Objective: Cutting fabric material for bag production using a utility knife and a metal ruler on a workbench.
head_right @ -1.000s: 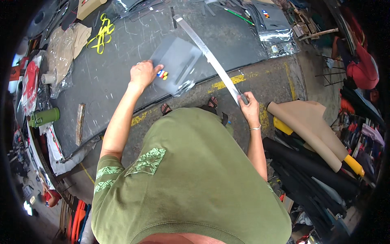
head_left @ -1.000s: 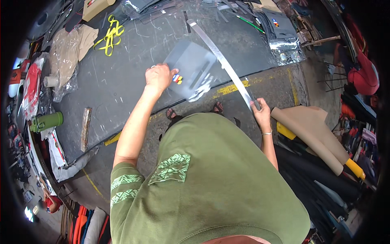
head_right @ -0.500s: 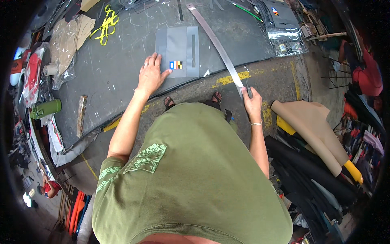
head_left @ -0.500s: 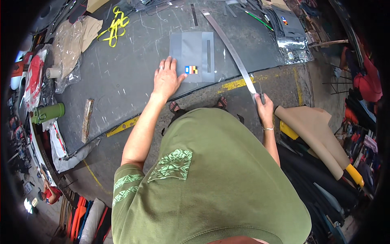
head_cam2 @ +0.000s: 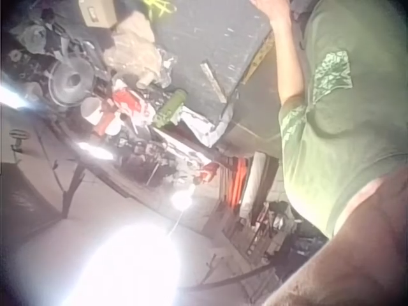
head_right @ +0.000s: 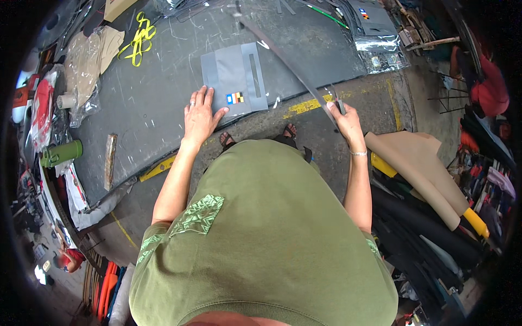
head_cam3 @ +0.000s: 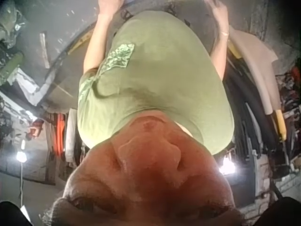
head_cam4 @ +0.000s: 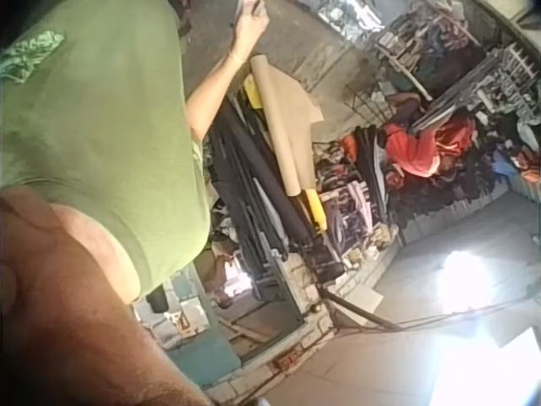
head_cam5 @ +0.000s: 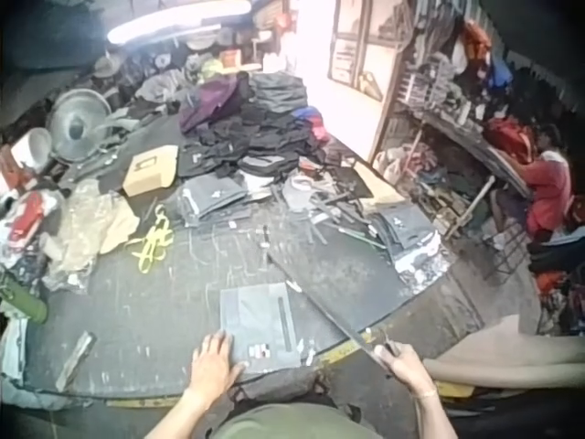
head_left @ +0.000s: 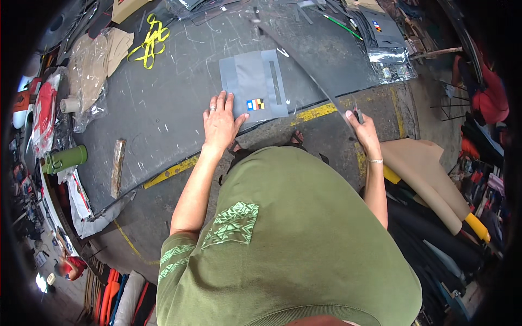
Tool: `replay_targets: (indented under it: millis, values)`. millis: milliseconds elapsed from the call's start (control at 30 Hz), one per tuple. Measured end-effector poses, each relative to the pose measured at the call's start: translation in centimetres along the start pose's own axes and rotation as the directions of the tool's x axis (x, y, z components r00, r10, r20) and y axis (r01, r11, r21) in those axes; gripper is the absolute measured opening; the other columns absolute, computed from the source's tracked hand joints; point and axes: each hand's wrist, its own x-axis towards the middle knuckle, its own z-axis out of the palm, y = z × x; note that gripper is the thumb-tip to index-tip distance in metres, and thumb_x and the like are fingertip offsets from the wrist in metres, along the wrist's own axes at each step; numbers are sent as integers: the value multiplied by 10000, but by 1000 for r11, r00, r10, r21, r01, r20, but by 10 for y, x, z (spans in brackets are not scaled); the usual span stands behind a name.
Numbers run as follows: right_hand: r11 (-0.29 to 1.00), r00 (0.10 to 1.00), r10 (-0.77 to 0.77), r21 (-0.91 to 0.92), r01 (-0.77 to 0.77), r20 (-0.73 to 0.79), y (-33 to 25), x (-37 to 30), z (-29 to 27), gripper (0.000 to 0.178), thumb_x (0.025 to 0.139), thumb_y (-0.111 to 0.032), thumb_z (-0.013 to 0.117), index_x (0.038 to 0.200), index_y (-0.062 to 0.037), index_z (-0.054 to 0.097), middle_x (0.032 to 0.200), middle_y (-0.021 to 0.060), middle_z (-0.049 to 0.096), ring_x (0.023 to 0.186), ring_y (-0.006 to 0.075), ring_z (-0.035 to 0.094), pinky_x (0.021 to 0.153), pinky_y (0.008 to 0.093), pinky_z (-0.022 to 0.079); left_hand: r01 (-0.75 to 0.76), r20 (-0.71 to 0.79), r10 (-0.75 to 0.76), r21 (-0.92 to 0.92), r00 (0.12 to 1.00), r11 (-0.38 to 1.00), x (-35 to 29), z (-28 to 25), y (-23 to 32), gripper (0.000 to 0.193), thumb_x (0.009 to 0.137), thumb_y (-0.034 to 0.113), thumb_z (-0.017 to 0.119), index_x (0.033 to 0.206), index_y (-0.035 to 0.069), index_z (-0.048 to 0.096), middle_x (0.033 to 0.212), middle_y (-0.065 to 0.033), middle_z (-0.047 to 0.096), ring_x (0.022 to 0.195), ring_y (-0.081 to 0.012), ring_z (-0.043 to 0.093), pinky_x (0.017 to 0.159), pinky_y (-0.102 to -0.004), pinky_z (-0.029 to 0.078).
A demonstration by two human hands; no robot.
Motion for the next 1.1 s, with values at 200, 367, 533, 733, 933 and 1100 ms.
replay_targets:
  millis: [200, 367, 533, 733, 933, 1100]
  values:
    - [993, 987, -83, 68, 93, -140, -13, 20, 4, 431, 981, -401, 711, 834, 2, 669, 713, -34, 581, 703, 96, 488, 660, 301, 438, 40, -16, -40, 1, 999, 999, 1, 7, 5, 785, 921, 517, 698, 1495, 31, 473, 1568, -158, 443, 1452, -348, 393, 1098, -566, 395]
    - [992, 991, -123, -43, 121, -53, -7, 0, -10, 432, 973, -402, 713, 805, -8, 655, 671, -32, 532, 673, 88, 454, 624, 299, 408, 46, -29, -45, 14, 999, 999, -1, 11, 4, 788, 928, 519, 686, 1501, 25, 465, 1569, -163, 438, 1453, -347, 389, 1104, -574, 386]
    - [988, 997, -46, -145, 55, 68, 12, -19, -41, 457, 962, -422, 736, 770, -21, 627, 672, -41, 515, 678, 76, 449, 613, 297, 386, 46, -19, -46, -11, 999, 999, -4, 9, 5, 792, 936, 524, 675, 1503, 16, 458, 1578, -171, 425, 1469, -356, 371, 1122, -582, 366]
    - [997, 990, -72, -28, 69, -124, 19, -11, -33, 404, 987, -391, 720, 829, -22, 671, 712, -56, 557, 700, 77, 460, 651, 274, 412, 48, -27, -48, 22, 999, 999, -3, 12, 6, 795, 941, 524, 669, 1511, 17, 449, 1585, -178, 416, 1473, -368, 364, 1133, -586, 353]
    - [991, 989, -125, -58, 121, -83, 23, -6, -14, 411, 994, -380, 707, 853, 4, 665, 698, -45, 545, 679, 86, 456, 631, 285, 418, 43, -23, -43, -4, 999, 999, -2, 11, 6, 786, 939, 514, 677, 1505, 15, 459, 1579, -180, 429, 1471, -373, 368, 1131, -587, 354]
    - [988, 981, -146, -69, 138, -130, 19, -5, 3, 420, 981, -400, 715, 895, 8, 668, 682, 14, 552, 683, 114, 473, 645, 317, 444, 32, -59, -34, -32, 998, 999, 1, 10, 13, 780, 913, 511, 712, 1468, 8, 497, 1542, -187, 460, 1424, -388, 412, 1109, -571, 379]
